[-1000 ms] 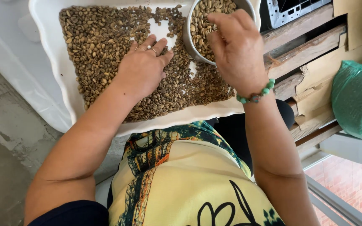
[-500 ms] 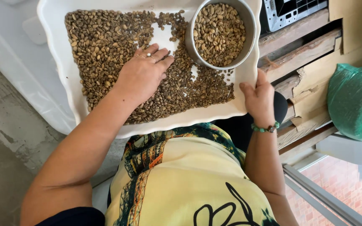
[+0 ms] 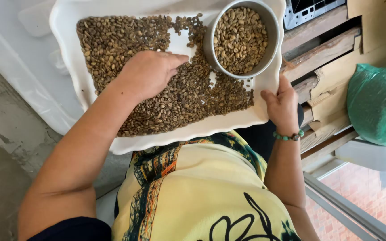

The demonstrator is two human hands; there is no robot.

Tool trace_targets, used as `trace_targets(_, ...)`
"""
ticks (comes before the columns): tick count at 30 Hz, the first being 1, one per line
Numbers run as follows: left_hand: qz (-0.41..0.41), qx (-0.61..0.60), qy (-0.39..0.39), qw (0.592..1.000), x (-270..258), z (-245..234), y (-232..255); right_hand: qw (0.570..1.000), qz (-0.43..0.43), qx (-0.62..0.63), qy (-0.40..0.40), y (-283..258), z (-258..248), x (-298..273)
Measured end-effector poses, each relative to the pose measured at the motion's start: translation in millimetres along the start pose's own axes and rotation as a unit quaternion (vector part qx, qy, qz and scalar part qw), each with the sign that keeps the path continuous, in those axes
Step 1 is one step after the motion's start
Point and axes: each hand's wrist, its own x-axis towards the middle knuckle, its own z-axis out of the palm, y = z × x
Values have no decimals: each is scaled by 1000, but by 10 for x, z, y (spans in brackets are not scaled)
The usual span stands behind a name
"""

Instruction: Manually sorting green coffee beans to remove defects and placing them in a bowl

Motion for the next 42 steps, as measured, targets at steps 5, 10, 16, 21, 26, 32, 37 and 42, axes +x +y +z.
trace_targets(5,96,14,98,991,72,-60,-161,1000,7,0,2,-49,-26,59)
trace_targets(10,224,107,238,939,258,-179,-280,999,-45,-6,30,-101,-87,235)
trace_targets(16,183,107,213,954,382,-226,-402,997,-37,-40,50,-167,-78,419)
trace_targets(21,267,94,325,903,476,-218,-520,992,-74,-53,89,-213,-50,542)
trace_targets(26,198,66,307,929,522,-62,-555,988,-97,-63,98,-289,-49,661)
trace_targets(32,91,88,174,977,586,127,-382,984,-147,-46,88,-256,-55,734)
trace_targets(37,26,117,64,991,583,23,-183,988,-131,-50,68,-281,-37,755)
trace_targets(42,-17,0,-77,997,376,-264,130,980,-165,-9,109,33,40,837)
